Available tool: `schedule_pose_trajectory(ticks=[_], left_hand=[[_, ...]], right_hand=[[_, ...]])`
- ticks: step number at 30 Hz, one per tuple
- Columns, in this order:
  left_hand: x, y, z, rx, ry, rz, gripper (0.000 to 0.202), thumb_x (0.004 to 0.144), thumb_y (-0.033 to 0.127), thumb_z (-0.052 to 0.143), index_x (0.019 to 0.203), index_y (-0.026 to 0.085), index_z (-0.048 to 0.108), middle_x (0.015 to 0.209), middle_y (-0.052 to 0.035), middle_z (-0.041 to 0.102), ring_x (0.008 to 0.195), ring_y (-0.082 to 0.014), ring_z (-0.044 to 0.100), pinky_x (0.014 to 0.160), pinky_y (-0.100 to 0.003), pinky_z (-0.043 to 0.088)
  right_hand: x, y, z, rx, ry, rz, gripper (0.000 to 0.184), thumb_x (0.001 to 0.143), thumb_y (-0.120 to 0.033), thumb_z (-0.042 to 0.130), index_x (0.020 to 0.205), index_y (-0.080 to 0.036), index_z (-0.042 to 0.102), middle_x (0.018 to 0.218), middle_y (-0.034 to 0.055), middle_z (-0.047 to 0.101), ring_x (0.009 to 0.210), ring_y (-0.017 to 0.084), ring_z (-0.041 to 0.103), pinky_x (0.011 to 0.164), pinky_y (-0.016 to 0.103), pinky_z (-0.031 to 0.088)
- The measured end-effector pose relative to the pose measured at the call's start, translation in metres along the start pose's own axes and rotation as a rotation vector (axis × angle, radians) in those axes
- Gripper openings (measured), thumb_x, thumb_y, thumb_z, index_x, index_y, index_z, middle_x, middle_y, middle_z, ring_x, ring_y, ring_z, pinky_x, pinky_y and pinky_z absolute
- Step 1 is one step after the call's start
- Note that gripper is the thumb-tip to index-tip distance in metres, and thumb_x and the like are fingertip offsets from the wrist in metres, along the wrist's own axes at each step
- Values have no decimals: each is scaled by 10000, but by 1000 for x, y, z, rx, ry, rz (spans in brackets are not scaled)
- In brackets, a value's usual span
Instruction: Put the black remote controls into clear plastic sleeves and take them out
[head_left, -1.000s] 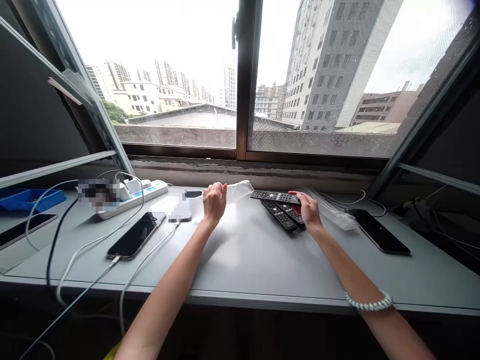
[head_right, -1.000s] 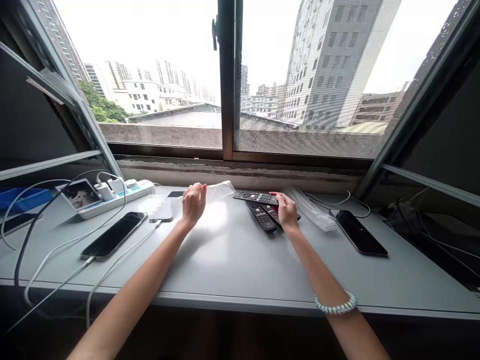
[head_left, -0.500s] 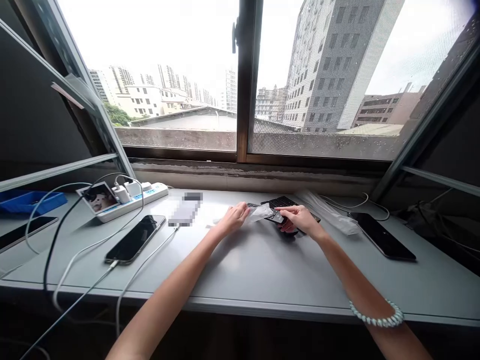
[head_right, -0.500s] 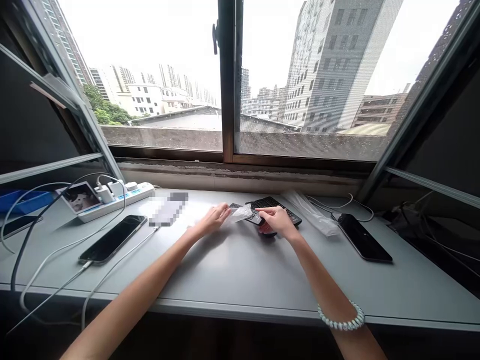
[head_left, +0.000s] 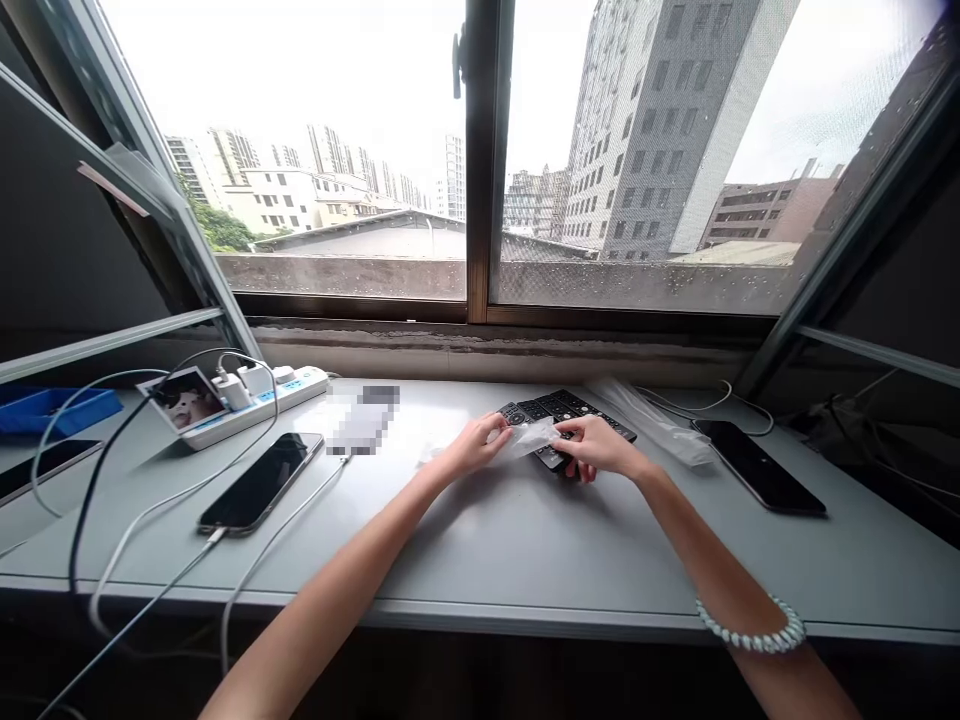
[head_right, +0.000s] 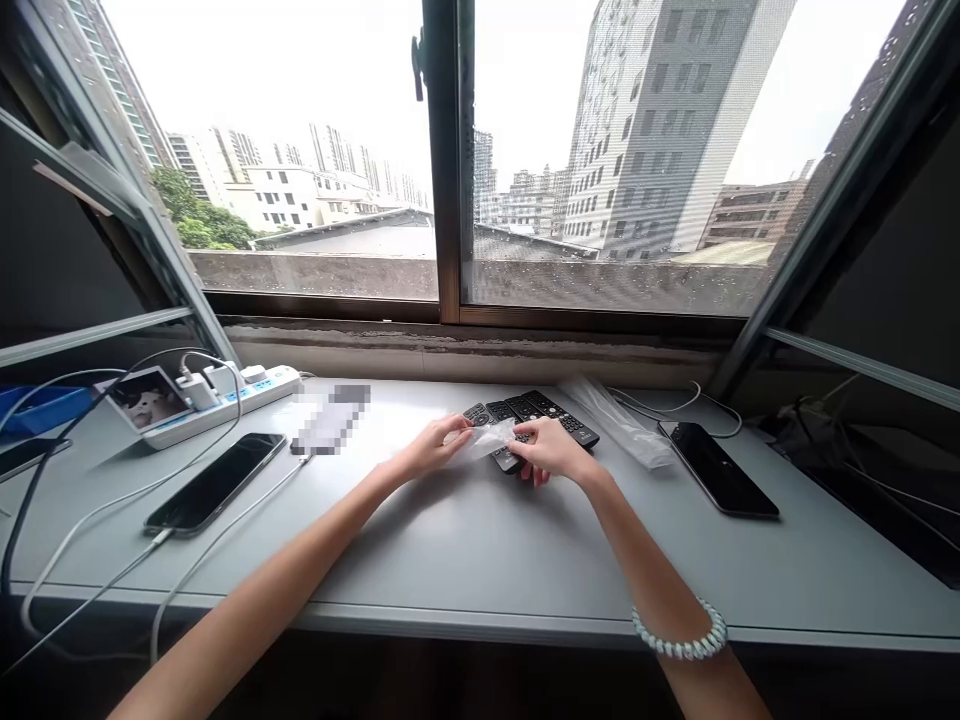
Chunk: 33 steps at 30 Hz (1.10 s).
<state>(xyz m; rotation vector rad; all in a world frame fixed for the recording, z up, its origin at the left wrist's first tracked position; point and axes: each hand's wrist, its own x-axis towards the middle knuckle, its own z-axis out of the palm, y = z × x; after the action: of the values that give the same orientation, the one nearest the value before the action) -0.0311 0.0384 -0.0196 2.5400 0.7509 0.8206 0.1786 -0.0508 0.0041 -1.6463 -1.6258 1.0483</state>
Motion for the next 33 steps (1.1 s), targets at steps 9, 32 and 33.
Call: schedule_pose_trajectory(ticks=[9,32,33], left_hand=[[0,3,2,2,-75,-19,256,879,358,375,816,189,558,993,-65,645,888,-183,595,790,-289,458],[5,23,-26,57,598,-336,245,890,272,355,673,204,444,803,-13,555,739,-165,524,714,-302,357],[5,23,-25,65,589,-329,247,892,273,354,674,204,446,802,-12,556,740,-164,525,724,-306,355]], right_hand=[[5,7,-7,-86,163,-86,289,764,-349,506,901,-156,670,581,22,647,356,114,524,355,226,411],[22,11,35,-631,406,280,1111,586,-853,340,1445,-173,158,1489,211,63,1334,417,-107,970,654,-93],[23,12,35,-644,395,273,1100,591,-850,344,1444,-179,166,1487,209,81,1336,417,-94,971,656,-84]])
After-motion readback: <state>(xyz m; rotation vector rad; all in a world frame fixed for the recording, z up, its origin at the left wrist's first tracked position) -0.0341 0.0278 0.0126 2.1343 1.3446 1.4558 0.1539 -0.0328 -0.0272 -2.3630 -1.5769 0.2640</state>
